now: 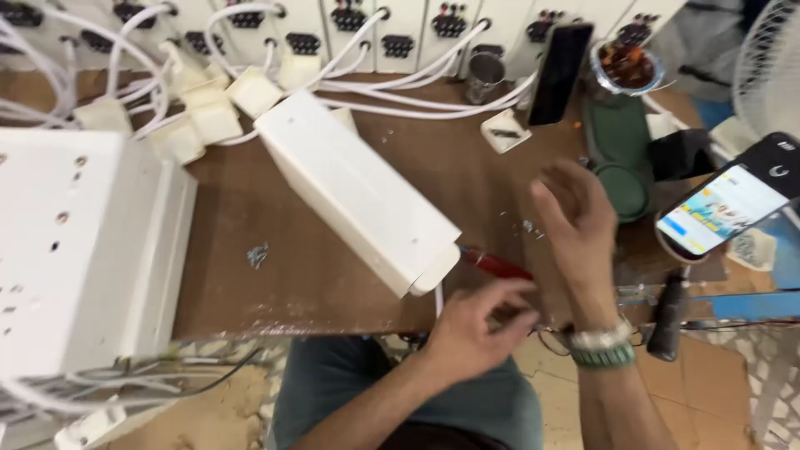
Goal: Assembling white plastic electrical enclosures using a screwdriver and screws.
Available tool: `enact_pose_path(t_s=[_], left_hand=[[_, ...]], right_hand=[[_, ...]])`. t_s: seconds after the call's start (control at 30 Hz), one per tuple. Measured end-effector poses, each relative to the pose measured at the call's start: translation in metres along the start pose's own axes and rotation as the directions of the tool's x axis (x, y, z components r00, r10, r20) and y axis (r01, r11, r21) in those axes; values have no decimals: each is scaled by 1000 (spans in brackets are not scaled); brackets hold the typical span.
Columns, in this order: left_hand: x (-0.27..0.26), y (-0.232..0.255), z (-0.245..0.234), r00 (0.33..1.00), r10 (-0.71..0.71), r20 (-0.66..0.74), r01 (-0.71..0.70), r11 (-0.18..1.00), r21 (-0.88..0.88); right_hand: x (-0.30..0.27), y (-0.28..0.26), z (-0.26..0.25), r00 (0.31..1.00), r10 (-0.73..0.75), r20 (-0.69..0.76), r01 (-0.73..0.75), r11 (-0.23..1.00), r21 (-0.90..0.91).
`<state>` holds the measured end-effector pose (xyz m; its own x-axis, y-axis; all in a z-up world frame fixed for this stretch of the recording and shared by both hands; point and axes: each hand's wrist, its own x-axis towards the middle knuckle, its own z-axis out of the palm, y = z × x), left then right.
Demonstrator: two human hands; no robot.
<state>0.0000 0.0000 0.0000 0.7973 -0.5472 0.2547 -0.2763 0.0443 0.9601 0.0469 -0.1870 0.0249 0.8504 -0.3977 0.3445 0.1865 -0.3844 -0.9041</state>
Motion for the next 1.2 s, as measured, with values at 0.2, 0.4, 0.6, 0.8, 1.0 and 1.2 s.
enact_pose_path(t_s=[0.2, 0.4, 0.6, 0.8, 1.0, 1.2], left_hand=[[-64, 34, -37, 988, 143, -60, -147, 987, -69], [-113, -20, -62, 870, -442, -217, 381, 884, -270], [-119, -27, -61, 860, -397, -320, 294, 899, -325], [-107, -17, -85, 857, -292, -425, 197, 947, -254], [-105, -38, -185, 709, 87, -700, 356, 813, 462], [-98, -63, -243, 770, 227, -596, 403, 551, 731]], right_hand=[[-90, -28, -16, 984, 170, 49, -156, 966, -208], [-101, -15, -8, 975, -139, 175, 220, 736, -640], [-72, 20, 22, 901, -95, 424, 381, 642, -665], [-84, 26, 23, 894, -84, 440, 324, 799, -507], [-130, 69, -37, 932, 232, 278, -127, 929, -348], [-151, 51, -64, 811, 562, 161, -570, 822, -1]])
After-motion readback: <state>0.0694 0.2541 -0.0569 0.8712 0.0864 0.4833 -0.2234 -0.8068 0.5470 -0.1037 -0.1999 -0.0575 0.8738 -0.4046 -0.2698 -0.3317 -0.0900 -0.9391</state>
